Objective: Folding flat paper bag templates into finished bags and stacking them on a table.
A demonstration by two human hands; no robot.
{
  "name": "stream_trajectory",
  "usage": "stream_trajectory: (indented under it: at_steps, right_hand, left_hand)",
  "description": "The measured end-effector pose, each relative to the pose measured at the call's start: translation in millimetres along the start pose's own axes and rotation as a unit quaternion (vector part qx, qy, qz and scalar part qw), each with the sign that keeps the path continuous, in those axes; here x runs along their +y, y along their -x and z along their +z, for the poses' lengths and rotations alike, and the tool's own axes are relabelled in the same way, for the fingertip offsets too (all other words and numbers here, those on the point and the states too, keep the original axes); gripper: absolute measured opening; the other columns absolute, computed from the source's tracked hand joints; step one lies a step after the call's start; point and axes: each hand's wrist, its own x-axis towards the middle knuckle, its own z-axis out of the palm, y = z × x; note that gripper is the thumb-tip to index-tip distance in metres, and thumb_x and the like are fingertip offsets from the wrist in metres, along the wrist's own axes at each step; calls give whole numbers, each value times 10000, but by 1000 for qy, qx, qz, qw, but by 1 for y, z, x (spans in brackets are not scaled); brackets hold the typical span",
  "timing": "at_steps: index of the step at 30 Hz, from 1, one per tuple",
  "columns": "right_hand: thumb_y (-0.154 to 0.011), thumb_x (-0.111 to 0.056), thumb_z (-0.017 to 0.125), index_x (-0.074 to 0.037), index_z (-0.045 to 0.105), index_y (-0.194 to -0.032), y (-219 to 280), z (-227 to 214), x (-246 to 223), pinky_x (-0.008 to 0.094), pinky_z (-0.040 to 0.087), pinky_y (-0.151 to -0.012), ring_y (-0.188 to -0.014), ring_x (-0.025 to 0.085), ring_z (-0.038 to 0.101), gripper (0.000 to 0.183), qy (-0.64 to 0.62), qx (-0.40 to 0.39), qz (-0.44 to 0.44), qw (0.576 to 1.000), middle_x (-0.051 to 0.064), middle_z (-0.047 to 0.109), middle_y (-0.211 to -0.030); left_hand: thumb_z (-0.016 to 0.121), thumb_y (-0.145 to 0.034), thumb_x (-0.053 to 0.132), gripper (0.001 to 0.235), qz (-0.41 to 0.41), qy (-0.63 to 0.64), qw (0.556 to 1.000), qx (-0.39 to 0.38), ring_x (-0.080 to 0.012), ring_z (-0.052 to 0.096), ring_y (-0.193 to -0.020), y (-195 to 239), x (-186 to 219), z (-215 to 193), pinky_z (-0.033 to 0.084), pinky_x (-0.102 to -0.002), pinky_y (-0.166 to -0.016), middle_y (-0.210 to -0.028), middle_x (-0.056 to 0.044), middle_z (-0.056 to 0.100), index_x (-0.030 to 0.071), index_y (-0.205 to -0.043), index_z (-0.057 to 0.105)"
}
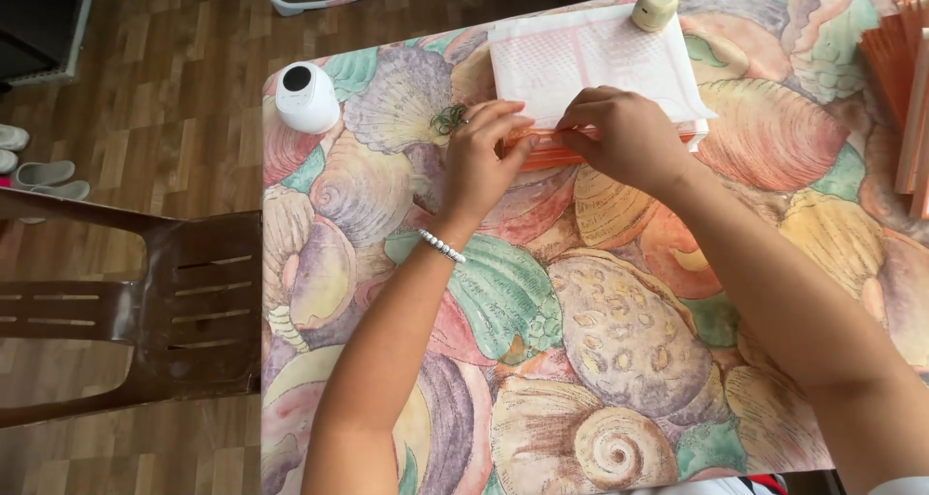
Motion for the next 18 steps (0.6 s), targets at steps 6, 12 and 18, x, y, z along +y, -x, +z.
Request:
stream_trajectory:
  at_steps: [6,12,18]
  right_hand:
    - [-922,-86,796,-9,789,-969,3,4,15,361,569,-772,-882,246,703,90,-200,26,46,978,116,744,-948]
    - [-978,-59,768,-9,771,-1046,6,5,9,314,510,-701,-745,183,584,85,-239,54,134,960,120,712,-856]
    - [-992,-13,791,-41,598,-1085,11,15,16,352,546,-775,-800,236,668,216,-236,129,111,957,140,715,-864]
  left_hand:
    - [880,-835,316,499,-51,35,996,63,-311,627,-1205,-2,17,-12,510,-451,-1041,-1240,-86,650,94,-1218,649]
    - [860,-802,513,587,-67,24,991,109,-283,642,-1065,-1,13,-13,533,-391,-933,-1082,-33,547,126,-1023,479]
    - [785,-894,434,295,-55,-6,998,37,-342,625,-1106,-4,16,-12,509,-484,-955,-1183,-33,554,160,-941,684]
